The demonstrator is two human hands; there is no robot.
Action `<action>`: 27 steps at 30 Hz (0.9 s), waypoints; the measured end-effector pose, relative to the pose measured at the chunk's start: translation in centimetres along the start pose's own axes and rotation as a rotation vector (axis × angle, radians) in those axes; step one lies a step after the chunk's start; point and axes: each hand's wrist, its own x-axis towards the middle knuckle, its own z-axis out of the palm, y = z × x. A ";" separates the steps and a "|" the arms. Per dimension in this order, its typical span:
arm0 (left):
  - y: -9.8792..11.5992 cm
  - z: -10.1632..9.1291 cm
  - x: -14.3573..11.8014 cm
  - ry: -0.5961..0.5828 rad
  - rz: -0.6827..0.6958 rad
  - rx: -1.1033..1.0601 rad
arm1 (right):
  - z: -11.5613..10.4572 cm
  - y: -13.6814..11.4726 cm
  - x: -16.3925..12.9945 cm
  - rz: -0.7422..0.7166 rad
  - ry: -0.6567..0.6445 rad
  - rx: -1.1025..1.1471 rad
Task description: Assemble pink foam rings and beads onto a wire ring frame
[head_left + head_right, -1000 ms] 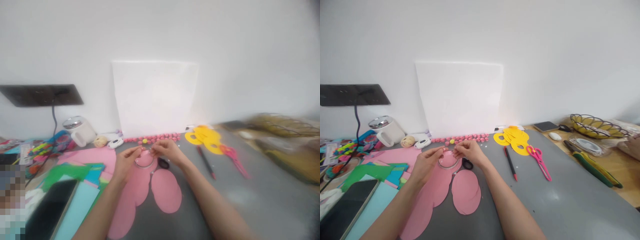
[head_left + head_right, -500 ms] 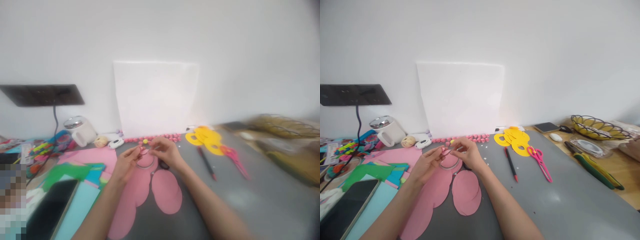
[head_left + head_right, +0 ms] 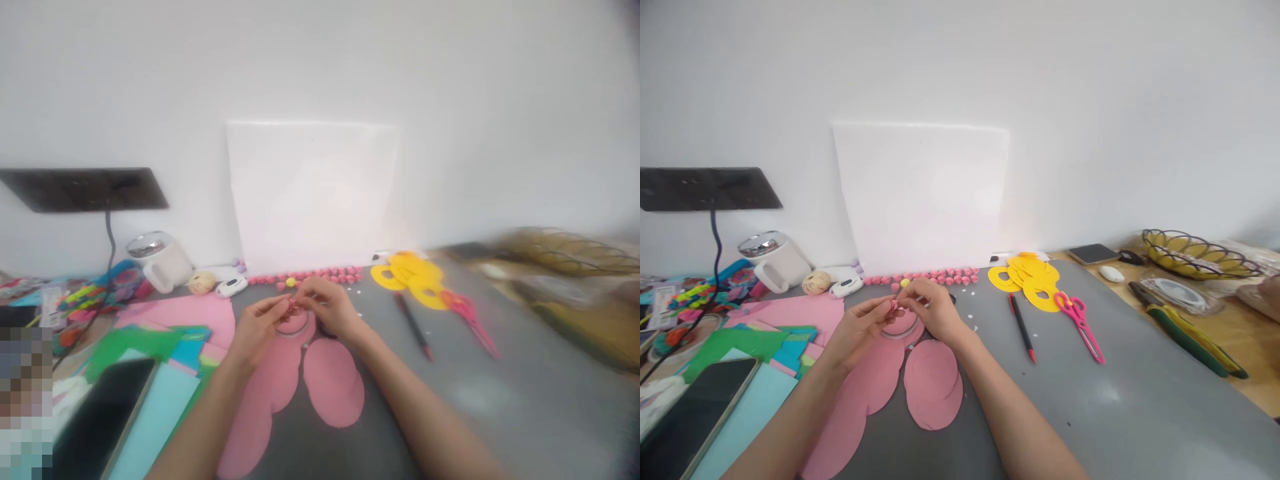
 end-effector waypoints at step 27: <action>0.0 0.2 0.0 0.149 0.054 0.166 | 0.1 -0.9 -0.2 0.059 -0.093 0.035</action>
